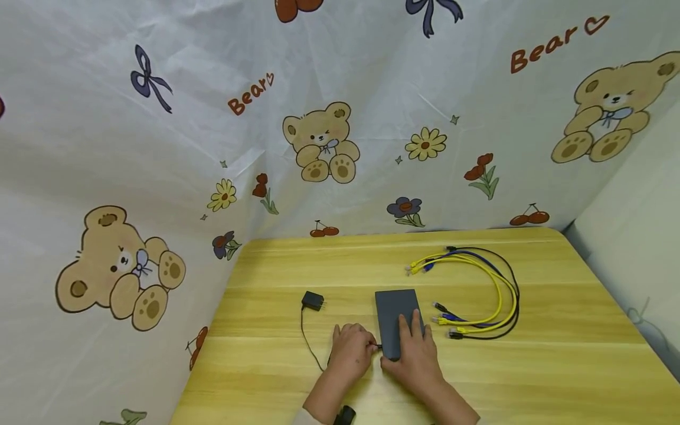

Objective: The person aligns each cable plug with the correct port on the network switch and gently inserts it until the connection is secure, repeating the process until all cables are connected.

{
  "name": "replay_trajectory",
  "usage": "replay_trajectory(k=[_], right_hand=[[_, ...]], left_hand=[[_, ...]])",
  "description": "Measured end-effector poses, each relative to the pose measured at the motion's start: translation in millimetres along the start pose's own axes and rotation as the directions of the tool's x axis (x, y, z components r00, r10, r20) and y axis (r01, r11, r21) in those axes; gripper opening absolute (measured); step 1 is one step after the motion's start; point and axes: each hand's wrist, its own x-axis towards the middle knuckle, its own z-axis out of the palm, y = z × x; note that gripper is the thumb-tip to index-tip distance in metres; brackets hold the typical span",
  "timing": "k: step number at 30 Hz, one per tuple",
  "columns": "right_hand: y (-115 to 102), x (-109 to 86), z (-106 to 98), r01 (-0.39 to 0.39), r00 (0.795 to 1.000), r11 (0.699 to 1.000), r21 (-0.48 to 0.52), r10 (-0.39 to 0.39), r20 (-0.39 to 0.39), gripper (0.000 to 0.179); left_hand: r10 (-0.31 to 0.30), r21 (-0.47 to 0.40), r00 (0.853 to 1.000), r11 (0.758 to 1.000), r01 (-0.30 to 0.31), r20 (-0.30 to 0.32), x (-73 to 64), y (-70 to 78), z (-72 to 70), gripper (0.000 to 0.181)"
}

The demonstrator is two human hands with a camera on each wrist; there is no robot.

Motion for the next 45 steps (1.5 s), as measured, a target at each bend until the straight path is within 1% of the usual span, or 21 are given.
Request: replay_trajectory(k=[8, 13, 17, 19, 21, 24, 27, 30, 32, 35, 36, 39, 43, 45], right_hand=[[-2, -3.7, 3, -0.019, 1.000, 1.000, 0.009, 0.019, 0.014, 0.104], [-1, -7.8, -2, -0.031, 0.996, 0.999, 0.015, 0.030, 0.084, 0.104], [4, -13.5, -11, -0.028, 0.991, 0.999, 0.028, 0.024, 0.131, 0.100], [8, -16.6, -15, -0.036, 0.988, 0.998, 0.046, 0.028, 0.150, 0.099], [12, -19.0, -20, -0.048, 0.986, 0.996, 0.075, 0.035, 0.161, 0.097], [18, -20.5, -27, -0.068, 0.985, 0.992, 0.109, 0.049, 0.166, 0.094], [23, -19.3, -31, -0.063, 0.987, 0.992, 0.105, 0.046, 0.156, 0.093], [29, -16.7, -33, -0.066, 0.986, 0.994, 0.090, 0.051, 0.156, 0.094], [34, -14.7, -33, -0.072, 0.987, 0.994, 0.085, 0.058, 0.152, 0.093], [40, -11.6, -36, -0.070, 0.989, 0.995, 0.077, 0.059, 0.135, 0.091], [43, -10.6, -36, -0.062, 0.991, 0.996, 0.069, 0.054, 0.122, 0.090], [50, -7.6, -39, -0.032, 0.997, 0.999, 0.039, 0.029, 0.075, 0.086], [62, -3.5, -44, 0.001, 1.000, 1.000, -0.025, 0.000, 0.011, 0.080], [68, -1.7, -46, 0.002, 1.000, 0.998, -0.058, -0.001, 0.004, 0.077]], left_hand=[[-0.047, -0.024, 0.999, 0.999, 0.048, 0.016, -2.7, -2.2, -0.5, 0.005], [-0.058, 0.004, 0.998, 0.998, 0.058, 0.006, -4.5, -2.2, -2.0, 0.008], [-0.067, 0.007, 0.998, 0.998, 0.067, 0.001, -6.2, -1.6, -4.4, 0.007], [-0.069, -0.003, 0.998, 0.998, 0.069, -0.011, -6.4, -1.2, -5.4, 0.019], [-0.063, -0.012, 0.998, 0.998, 0.063, -0.017, -6.0, -0.2, -6.8, 0.034], [-0.031, -0.020, 0.999, 0.999, 0.031, -0.021, -4.6, 2.3, -7.1, 0.050], [-0.012, -0.011, 1.000, 1.000, 0.012, 0.009, -3.4, 7.3, -6.0, 0.059], [0.021, 0.005, 0.998, 1.000, -0.021, 0.056, -1.8, 13.7, -3.8, 0.062], [0.055, 0.009, 0.994, 0.998, -0.057, 0.096, -0.7, 17.9, -3.0, 0.061], [0.094, 0.004, 0.983, 0.995, -0.095, 0.158, -0.8, 22.5, -3.1, 0.058], [0.098, -0.002, 0.980, 0.995, -0.099, 0.173, -1.2, 23.0, -3.4, 0.056], [0.081, -0.002, 0.974, 0.997, -0.082, 0.210, -2.3, 22.8, -3.4, 0.053], [0.076, -0.011, 0.972, 0.997, -0.075, 0.223, -1.6, 20.4, -2.3, 0.051], [0.082, -0.013, 0.971, 0.997, -0.081, 0.223, -0.9, 19.5, -1.6, 0.051]])
